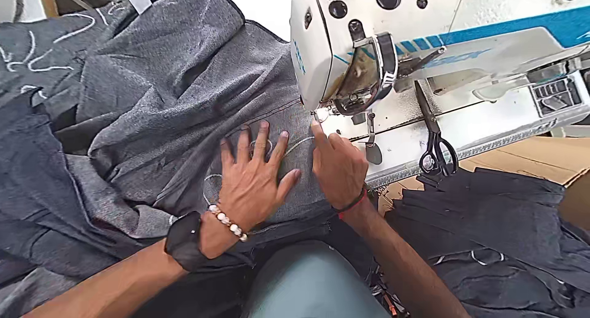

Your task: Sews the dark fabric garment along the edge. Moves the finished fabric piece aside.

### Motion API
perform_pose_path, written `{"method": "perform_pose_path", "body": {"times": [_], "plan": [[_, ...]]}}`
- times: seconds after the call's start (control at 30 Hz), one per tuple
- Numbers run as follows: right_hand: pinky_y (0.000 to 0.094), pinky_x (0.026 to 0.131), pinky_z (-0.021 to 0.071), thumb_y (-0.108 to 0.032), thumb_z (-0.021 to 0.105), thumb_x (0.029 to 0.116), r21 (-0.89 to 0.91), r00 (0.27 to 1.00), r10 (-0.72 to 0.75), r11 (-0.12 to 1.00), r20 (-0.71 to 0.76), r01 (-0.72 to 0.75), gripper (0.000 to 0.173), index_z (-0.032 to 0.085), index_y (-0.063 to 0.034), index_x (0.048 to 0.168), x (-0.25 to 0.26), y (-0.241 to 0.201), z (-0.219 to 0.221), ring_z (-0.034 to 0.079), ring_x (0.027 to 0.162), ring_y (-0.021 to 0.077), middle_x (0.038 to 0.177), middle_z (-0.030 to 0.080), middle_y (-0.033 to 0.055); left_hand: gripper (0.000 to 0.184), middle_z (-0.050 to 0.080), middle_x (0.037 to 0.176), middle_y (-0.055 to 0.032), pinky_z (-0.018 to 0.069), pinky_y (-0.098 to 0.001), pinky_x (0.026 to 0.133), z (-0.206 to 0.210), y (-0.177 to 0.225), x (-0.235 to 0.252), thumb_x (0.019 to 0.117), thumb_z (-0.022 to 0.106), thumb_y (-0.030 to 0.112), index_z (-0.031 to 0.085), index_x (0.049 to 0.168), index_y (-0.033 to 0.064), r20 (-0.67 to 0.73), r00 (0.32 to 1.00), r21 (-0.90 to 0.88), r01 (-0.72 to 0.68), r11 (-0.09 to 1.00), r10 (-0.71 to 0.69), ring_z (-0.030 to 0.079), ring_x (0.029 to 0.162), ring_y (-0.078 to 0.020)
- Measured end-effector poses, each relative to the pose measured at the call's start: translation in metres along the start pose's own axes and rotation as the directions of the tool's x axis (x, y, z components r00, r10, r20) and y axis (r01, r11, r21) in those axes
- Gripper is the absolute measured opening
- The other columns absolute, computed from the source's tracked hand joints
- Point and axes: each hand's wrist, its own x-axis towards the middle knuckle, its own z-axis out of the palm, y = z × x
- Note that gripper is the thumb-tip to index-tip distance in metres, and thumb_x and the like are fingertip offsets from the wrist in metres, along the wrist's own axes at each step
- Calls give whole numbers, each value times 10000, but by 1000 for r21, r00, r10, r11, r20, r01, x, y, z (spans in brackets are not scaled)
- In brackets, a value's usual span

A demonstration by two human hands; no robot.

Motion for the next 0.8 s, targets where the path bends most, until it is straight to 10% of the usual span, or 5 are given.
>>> {"method": "perform_pose_path", "body": {"times": [0.23, 0.3, 0.4, 0.6, 0.8], "plan": [[522, 1003, 367, -516, 406, 1047, -15, 996, 44, 999, 79, -43, 534, 492, -339, 1544, -33, -13, 2, 504, 1259, 284, 1488, 516, 84, 876, 246, 1710, -55, 208, -710, 1188, -27, -97, 48, 908, 326, 844, 332, 1617, 329, 162, 949, 66, -285, 956, 271, 219, 1562, -395], [532, 1003, 379, -527, 410, 1049, 31, 994, 34, 999, 101, -37, 550, 515, -285, 1531, -32, -11, -2, 512, 1256, 298, 1491, 517, 90, 627, 507, 1537, -157, 240, -745, 1160, -56, -55, 50, 952, 629, 564, 593, 1445, 179, 140, 959, 1, -249, 969, 246, 382, 1459, -468], [466, 930, 517, -379, 540, 1038, 268, 999, 32, 963, 17, -35, 338, 742, -197, 1238, -23, 15, -17, 620, 1151, 261, 1291, 667, 67, 292, 698, 1257, -93, 471, -506, 1072, -40, 3, 56, 1022, 505, 192, 708, 1204, 89, -173, 968, -278, -225, 934, 182, 604, 1267, -299], [484, 839, 556, -102, 594, 948, 233, 997, 43, 971, 62, -56, 304, 774, -188, 1177, 12, 106, -41, 656, 1080, 302, 1189, 689, 112, 382, 582, 1493, -15, 382, -448, 1171, 22, -3, 64, 1049, 462, 259, 675, 1343, 140, -320, 901, -214, -370, 904, 293, 481, 1431, -230], [457, 806, 544, -201, 619, 987, 243, 993, -111, 963, -29, 115, 220, 782, -169, 1131, 25, 61, -12, 648, 989, 299, 1080, 690, 117, 435, 560, 1517, -7, 354, -455, 1192, 16, -23, 67, 1047, 438, 294, 635, 1405, 147, -266, 873, -195, -464, 864, 409, 457, 1451, -223]]}}
